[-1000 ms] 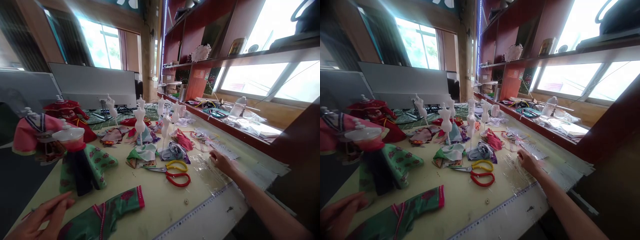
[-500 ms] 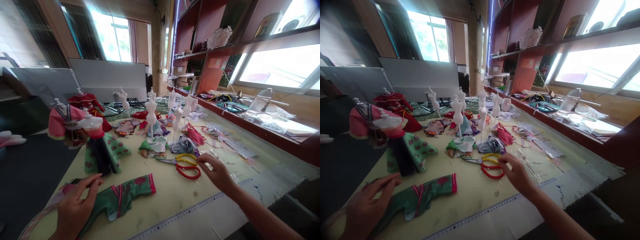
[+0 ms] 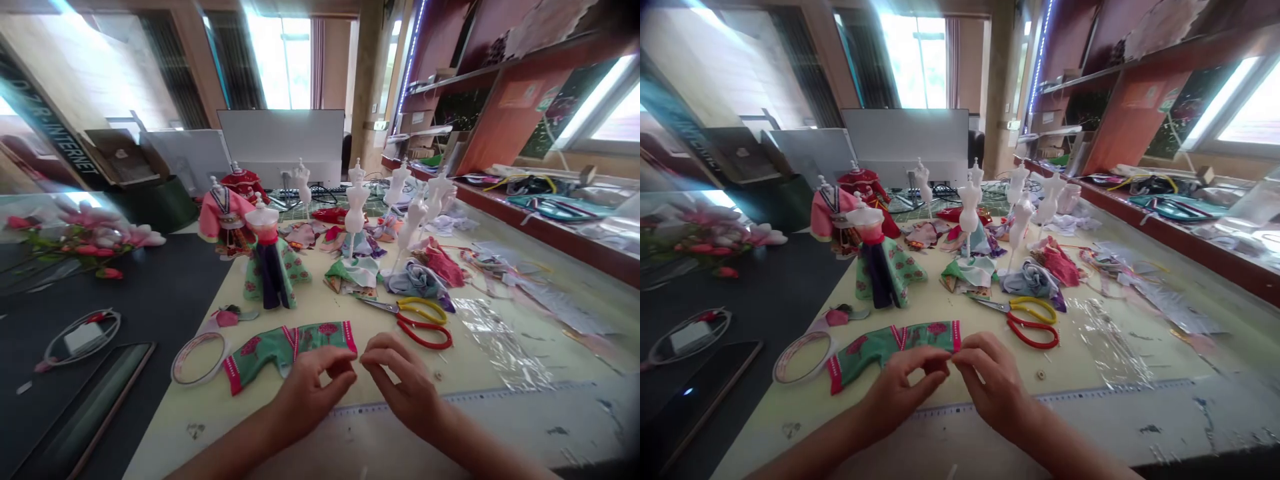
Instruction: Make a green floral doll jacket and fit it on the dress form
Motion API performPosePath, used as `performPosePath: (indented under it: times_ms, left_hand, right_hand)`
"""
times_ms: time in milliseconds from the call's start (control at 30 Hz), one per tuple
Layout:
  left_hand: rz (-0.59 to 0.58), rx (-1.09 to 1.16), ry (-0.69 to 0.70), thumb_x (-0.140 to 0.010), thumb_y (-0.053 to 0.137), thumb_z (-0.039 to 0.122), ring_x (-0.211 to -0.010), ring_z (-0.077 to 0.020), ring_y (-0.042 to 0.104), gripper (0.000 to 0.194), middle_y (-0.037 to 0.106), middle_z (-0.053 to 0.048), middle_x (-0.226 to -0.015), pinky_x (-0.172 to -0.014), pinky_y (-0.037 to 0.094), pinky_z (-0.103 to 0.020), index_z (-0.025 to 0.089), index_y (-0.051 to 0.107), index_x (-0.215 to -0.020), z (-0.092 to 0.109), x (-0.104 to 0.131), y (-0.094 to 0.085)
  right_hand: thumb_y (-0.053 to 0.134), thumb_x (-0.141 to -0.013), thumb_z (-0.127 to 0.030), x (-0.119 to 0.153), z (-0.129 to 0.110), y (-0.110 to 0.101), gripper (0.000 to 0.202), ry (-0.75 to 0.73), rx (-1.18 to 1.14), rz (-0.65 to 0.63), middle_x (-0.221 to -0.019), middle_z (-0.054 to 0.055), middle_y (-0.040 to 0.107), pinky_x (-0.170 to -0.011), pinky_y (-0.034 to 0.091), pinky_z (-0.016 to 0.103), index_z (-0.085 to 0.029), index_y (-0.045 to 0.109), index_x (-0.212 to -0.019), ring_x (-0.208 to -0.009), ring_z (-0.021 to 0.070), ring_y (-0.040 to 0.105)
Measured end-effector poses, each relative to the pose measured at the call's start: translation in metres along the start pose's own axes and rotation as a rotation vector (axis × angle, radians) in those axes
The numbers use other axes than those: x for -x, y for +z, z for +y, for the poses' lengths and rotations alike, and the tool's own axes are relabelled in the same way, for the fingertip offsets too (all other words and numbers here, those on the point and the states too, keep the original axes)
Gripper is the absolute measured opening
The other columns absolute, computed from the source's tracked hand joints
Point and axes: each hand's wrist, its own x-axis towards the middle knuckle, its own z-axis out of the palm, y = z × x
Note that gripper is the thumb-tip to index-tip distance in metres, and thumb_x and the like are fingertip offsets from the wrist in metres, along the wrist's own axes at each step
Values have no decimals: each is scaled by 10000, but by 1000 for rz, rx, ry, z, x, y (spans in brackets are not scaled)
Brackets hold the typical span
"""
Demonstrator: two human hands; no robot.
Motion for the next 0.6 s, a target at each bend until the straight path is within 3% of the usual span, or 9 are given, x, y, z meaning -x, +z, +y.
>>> performPosePath:
  times_ms: [233, 400, 600]
  left_hand:
    - [-21, 180, -135, -803, 581, 250, -708, -137, 621, 129, 682, -15, -778, -665, 499, -222, 188, 674, -867, 0, 8, 13]
    - [-8, 87, -97, -799, 590, 274, -663, -133, 597, 124, 656, -19, -720, -632, 477, -227, 168, 655, -802, -7, 8, 15]
    - [48, -19, 36, -798, 594, 246, -666, -135, 578, 102, 640, -26, -701, -632, 453, -244, 166, 649, -831, -14, 11, 16]
  right_hand:
    - [456, -832, -53, 11, -10, 6, 194, -92, 121, -77, -788, 54, 555, -630, 444, 330, -189, 562, -922, -711, 173, 503]
    - [459, -837, -55, 19, -10, 8, 191, -25, 91, -88, -815, 55, 542, -652, 451, 330, -196, 548, -932, -743, 174, 505]
    - [514, -829, -42, 29, -8, 14, 302, 88, -35, -62, -906, 62, 569, -735, 469, 342, -208, 513, -1081, -843, 184, 540]
